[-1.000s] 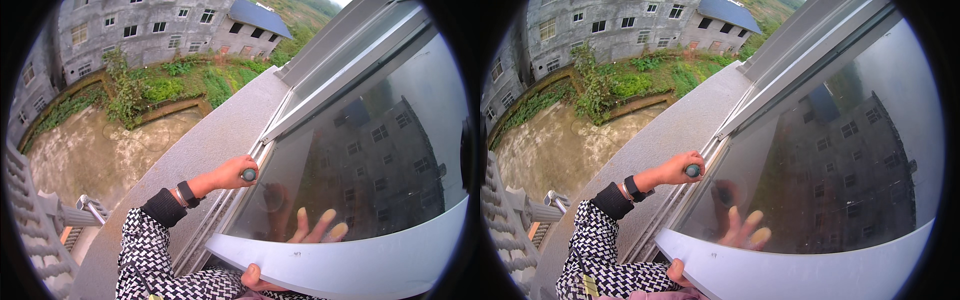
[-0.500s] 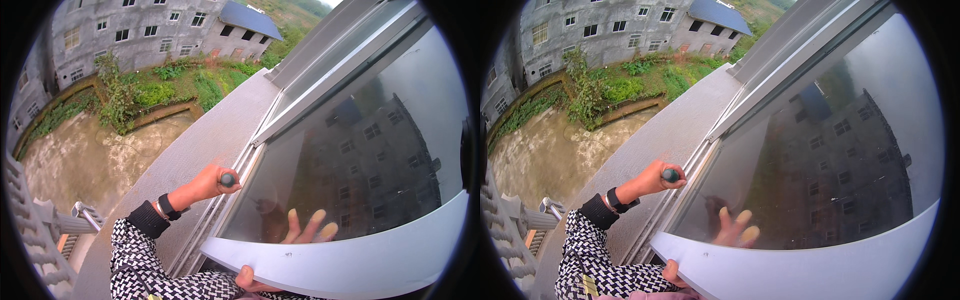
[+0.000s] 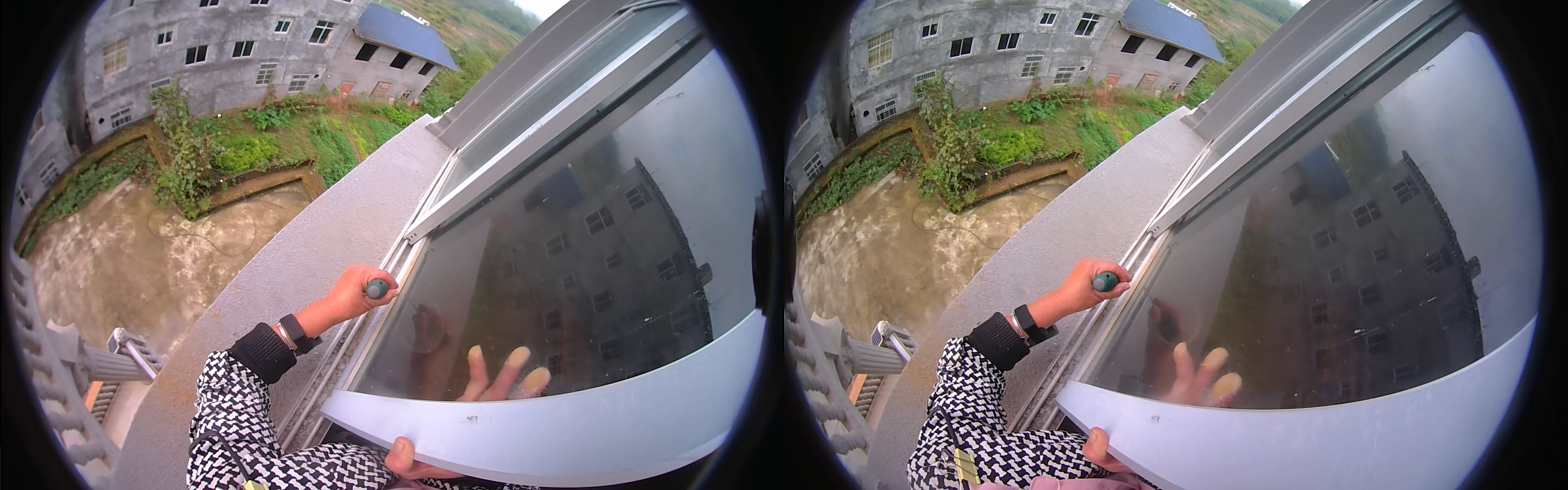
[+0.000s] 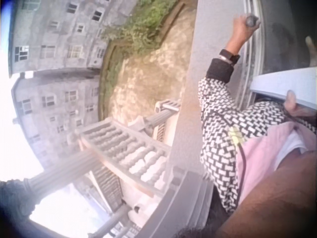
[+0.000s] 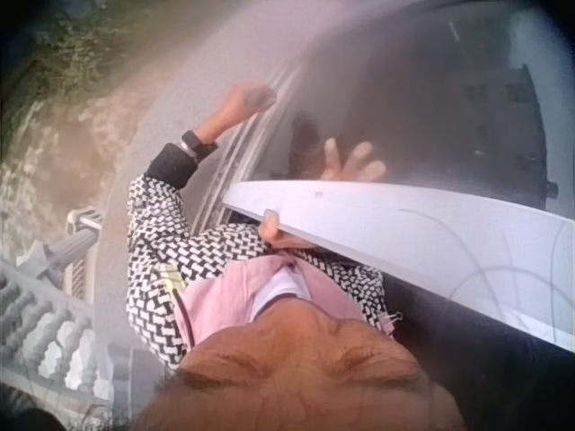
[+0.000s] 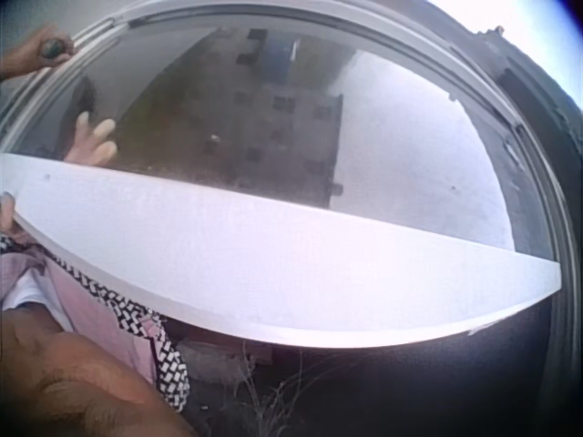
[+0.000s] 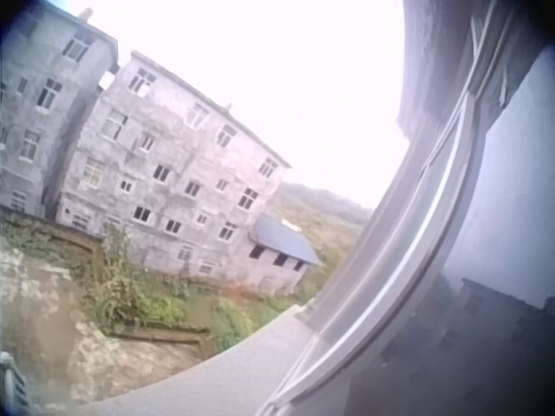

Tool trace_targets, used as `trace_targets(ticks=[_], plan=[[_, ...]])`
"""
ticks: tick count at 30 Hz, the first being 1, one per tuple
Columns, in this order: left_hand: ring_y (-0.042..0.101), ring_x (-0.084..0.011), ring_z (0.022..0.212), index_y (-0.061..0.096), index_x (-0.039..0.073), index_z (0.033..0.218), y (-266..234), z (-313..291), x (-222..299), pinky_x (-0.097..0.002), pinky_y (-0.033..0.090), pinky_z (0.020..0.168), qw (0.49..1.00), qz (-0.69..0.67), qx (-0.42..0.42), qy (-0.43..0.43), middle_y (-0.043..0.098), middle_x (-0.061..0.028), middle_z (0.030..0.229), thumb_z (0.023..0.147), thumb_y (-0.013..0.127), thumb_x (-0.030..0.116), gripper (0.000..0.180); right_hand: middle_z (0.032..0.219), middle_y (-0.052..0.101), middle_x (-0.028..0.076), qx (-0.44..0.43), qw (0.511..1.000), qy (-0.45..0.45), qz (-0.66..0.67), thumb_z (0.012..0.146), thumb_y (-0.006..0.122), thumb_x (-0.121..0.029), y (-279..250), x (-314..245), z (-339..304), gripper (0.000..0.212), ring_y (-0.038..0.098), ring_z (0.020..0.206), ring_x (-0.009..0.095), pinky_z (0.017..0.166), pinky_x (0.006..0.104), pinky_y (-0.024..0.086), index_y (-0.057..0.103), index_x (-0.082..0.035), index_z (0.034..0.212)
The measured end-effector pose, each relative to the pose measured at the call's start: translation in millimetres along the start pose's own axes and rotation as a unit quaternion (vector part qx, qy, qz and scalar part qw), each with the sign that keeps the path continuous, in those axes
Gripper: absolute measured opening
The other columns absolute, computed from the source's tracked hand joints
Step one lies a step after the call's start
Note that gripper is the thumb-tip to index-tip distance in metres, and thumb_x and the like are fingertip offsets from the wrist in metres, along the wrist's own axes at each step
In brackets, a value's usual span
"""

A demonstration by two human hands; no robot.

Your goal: The person uses a screwdriver to adjust the window frame and sash, repeatedly opening and closing the window to test the mechanism. They work on the lower track and side edges of the frame, making small adjustments throughout the clip.

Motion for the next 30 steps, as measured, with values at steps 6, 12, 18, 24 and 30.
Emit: trace_targets(ticks=[6,12,18,24,30], plan=[[0.063,-0.0119,0.072,0.074,0.008,0.092,-47.2,-73.1,32.3,-0.0294,0.052,0.071,0.989,-0.043,-0.131,-0.061,0.071,-0.0027,0.078,0.091,0.08,0.023,0.016,0.173,0.002,0.017,0.076,0.973,-0.188,0.111,0.075,0.077,-0.058,3.9,-15.9,2.2,0.128,0.009,0.158,0.042,0.123,0.0597,0.029,0.0,-0.015,0.167],[0.066,-0.0104,0.082,0.076,0.006,0.097,-62.4,-40.3,40.8,-0.0278,0.054,0.079,0.998,-0.035,-0.016,-0.047,0.077,-0.0027,0.091,0.092,0.079,0.019,0.014,0.169,0.002,0.027,0.1,0.975,-0.187,0.058,0.072,0.077,-0.061,5.1,-18.2,6.7,0.138,0.024,0.154,0.047,0.117,0.0583,0.04,-0.012,-0.01,0.164],[0.068,-0.0119,0.082,0.076,0.006,0.099,-29.6,-9.4,11.0,-0.028,0.055,0.079,0.997,-0.018,0.065,0.029,0.077,-0.0037,0.093,0.093,0.077,0.017,0.012,0.168,0.003,0.032,-0.056,0.977,-0.127,-0.164,0.075,0.067,-0.07,-0.2,-14.1,5.9,0.137,0.031,0.151,0.047,0.114,0.058,0.043,-0.018,-0.01,0.164],[0.073,-0.0159,0.087,0.075,0.007,0.099,-24.8,-40.5,-14.0,-0.0301,0.058,0.082,0.998,-0.01,0.054,0.01,0.079,-0.0065,0.1,0.093,0.076,0.016,0.012,0.168,0.003,0.033,-0.018,0.976,-0.166,-0.138,0.076,0.064,-0.075,5.0,-14.6,6.3,0.137,0.031,0.15,0.048,0.113,0.0582,0.045,-0.019,-0.008,0.163],[0.073,-0.0226,0.081,0.073,0.008,0.097,-21.7,-41.2,0.9,-0.0333,0.059,0.076,0.995,0.07,0.059,0.044,0.076,-0.0081,0.095,0.092,0.076,0.016,0.01,0.168,0.001,0.033,-0.006,0.985,-0.146,-0.093,0.077,0.063,-0.072,3.2,-17.8,5.3,0.135,0.026,0.153,0.049,0.114,0.06,0.042,-0.019,-0.007,0.163]])
Point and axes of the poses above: each hand's wrist, its own z-axis towards the middle knuckle, its own y-axis out of the palm, x = y × z, the point moved 7 cm from there along z, towards the middle knuckle
